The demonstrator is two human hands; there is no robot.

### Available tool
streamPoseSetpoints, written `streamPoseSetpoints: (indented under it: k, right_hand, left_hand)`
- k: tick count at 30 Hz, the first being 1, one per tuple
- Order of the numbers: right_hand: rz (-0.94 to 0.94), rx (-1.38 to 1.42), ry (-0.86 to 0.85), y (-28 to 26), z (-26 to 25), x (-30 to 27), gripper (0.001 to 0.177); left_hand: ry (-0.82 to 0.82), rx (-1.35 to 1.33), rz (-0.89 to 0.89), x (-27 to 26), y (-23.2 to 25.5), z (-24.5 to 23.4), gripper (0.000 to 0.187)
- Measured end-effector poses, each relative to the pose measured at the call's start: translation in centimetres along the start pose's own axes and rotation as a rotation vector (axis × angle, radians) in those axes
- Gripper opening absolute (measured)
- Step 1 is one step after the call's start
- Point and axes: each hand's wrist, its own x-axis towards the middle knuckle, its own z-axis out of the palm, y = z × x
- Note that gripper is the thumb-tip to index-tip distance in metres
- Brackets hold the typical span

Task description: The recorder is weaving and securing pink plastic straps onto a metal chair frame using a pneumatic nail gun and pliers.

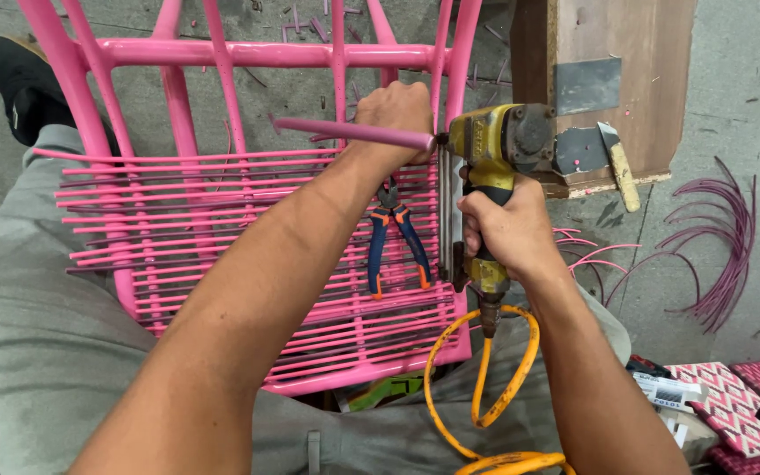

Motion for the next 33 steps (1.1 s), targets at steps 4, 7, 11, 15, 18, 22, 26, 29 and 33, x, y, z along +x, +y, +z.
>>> streamPoseSetpoints:
  k: [4, 7, 11, 15, 18, 22, 26, 29, 33]
  right_hand:
    - [0.01, 0.019, 0.014, -0.27, 0.13, -0.15, 0.011]
    - [0.021, 0.03, 0.029, -0.31, 0.07, -0.13, 0.013]
    - [0.018, 0.045, 0.024, -0.27, -0.14, -0.13, 0.013]
    - [0.011, 0.045, 0.017, 0.24, -0.42, 0.1, 0.009]
    - [0.007, 0.043, 0.018, 0.01, -0.47, 0.08, 0.01]
    - [-0.003, 0.05, 0.011, 0.08, -0.6, 0.18, 0.009]
    - [-0.005, 0.067, -0.004, -0.1, -0.55, 0.17, 0.007]
    - [0.0, 0.069, -0.004, -0.25, -0.58, 0.13, 0.007]
    - [0.022, 0.061, -0.003, -0.34, -0.42, 0.12, 0.009]
  left_hand:
    - [-0.019, 0.014, -0.018, 0.14, 0.27, 0.05, 0.027]
    - [0.008, 0.013, -0.001, 0.26, 0.15, 0.45, 0.03]
    - [0.03, 0.057, 0.027, 0.06, 0.75, 0.08, 0.032]
    - [-0.042, 0.11, -0.014, 0.19, 1.02, -0.28, 0.032]
    - [-0.001, 0.065, -0.025, 0.34, 0.57, 0.39, 0.03]
    - [0.061, 0.038, -0.019, 0.32, 0.63, 0.33, 0.028]
    - [0.042, 0.041, -0.023, 0.21, 0.64, 0.16, 0.028]
    - [0.039, 0.043, -0.027, 0.21, 0.82, 0.0, 0.028]
    - [0.014, 0.055, -0.049, 0.18, 0.87, -0.14, 0.029]
